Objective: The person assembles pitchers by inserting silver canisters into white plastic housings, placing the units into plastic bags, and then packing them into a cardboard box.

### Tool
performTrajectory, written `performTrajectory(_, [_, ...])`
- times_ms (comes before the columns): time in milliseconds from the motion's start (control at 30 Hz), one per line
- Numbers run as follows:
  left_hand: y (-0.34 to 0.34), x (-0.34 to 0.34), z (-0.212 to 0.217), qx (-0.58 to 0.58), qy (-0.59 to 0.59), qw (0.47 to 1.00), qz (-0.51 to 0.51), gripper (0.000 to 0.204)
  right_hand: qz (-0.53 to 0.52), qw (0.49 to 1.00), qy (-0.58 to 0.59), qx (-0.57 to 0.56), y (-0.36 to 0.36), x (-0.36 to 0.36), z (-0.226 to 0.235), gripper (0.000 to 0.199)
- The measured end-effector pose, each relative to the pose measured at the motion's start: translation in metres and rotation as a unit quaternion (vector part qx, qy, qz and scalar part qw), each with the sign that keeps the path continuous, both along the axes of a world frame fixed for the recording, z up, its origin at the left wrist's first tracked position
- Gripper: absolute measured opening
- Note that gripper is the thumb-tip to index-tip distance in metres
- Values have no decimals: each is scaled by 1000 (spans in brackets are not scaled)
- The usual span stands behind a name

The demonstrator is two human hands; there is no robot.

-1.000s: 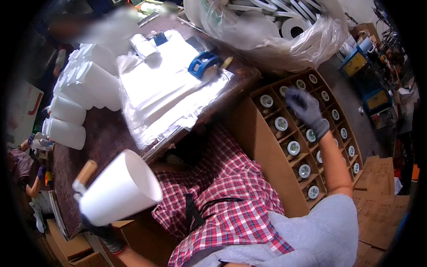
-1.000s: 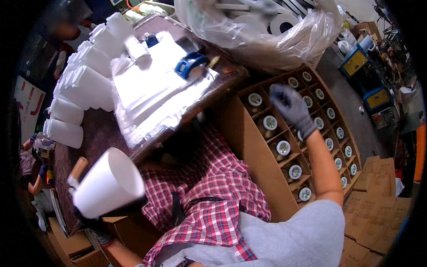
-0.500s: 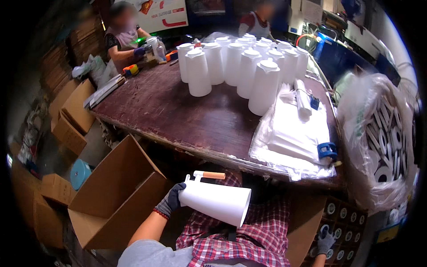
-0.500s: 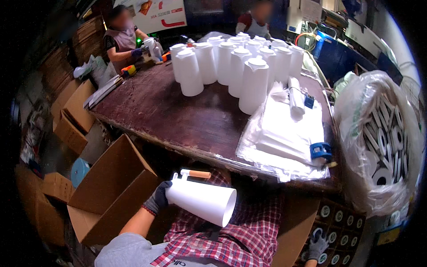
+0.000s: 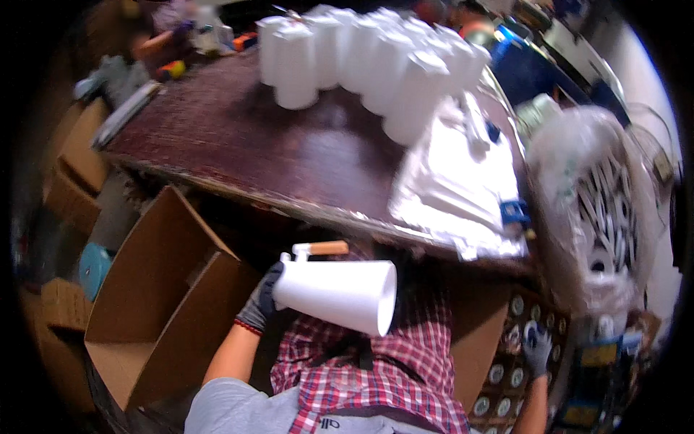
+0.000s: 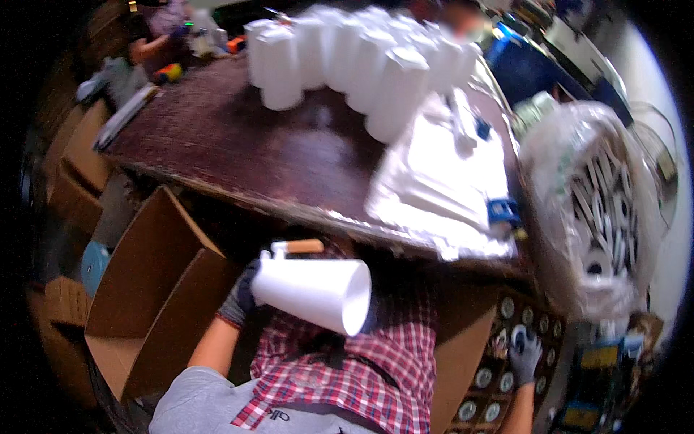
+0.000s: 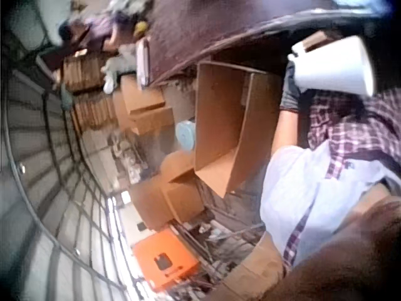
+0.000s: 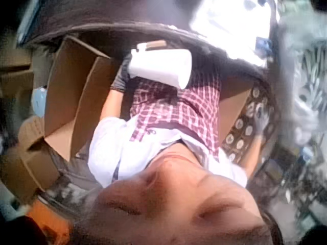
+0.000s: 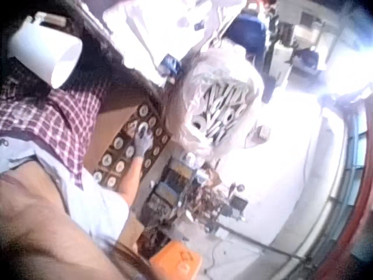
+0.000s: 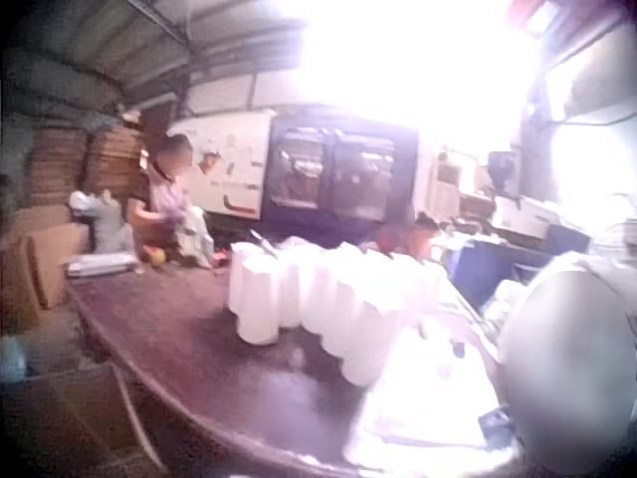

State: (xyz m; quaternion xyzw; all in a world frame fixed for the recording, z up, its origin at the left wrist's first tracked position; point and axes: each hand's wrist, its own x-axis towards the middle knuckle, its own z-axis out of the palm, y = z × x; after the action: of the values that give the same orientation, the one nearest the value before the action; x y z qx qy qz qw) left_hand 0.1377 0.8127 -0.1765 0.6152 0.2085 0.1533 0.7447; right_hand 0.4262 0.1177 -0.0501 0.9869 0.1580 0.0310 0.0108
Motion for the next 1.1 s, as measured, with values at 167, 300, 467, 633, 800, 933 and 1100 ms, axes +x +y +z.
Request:
performTrajectory(167, [-4, -10, 3, -172, -40, 984, 9, 45, 185, 980, 67, -15, 145, -7, 161, 35])
performTrajectory(300, [-6, -5, 43, -350, -16, 936, 29, 31, 361, 913, 189, 20, 243, -6, 189, 36])
performTrajectory(467, [15, -25, 5, -182, -54, 982, 1, 27, 556, 762, 327, 61, 381, -5, 128, 39])
performTrajectory(633, [24, -63, 17, -195, -47, 977, 73, 30, 642, 670, 367, -71, 484, -41, 95, 37])
performTrajectory(800, [27, -86, 28, -318, 23, 939, 131, 43, 608, 653, 445, -81, 532, -67, 63, 38])
performTrajectory(933, [39, -85, 25, -315, 37, 939, 135, 49, 543, 666, 501, 96, 531, -79, 40, 39])
performTrajectory(1100, [49, -76, 22, -306, 54, 944, 113, 53, 243, 593, 583, 499, 497, -81, 13, 19])
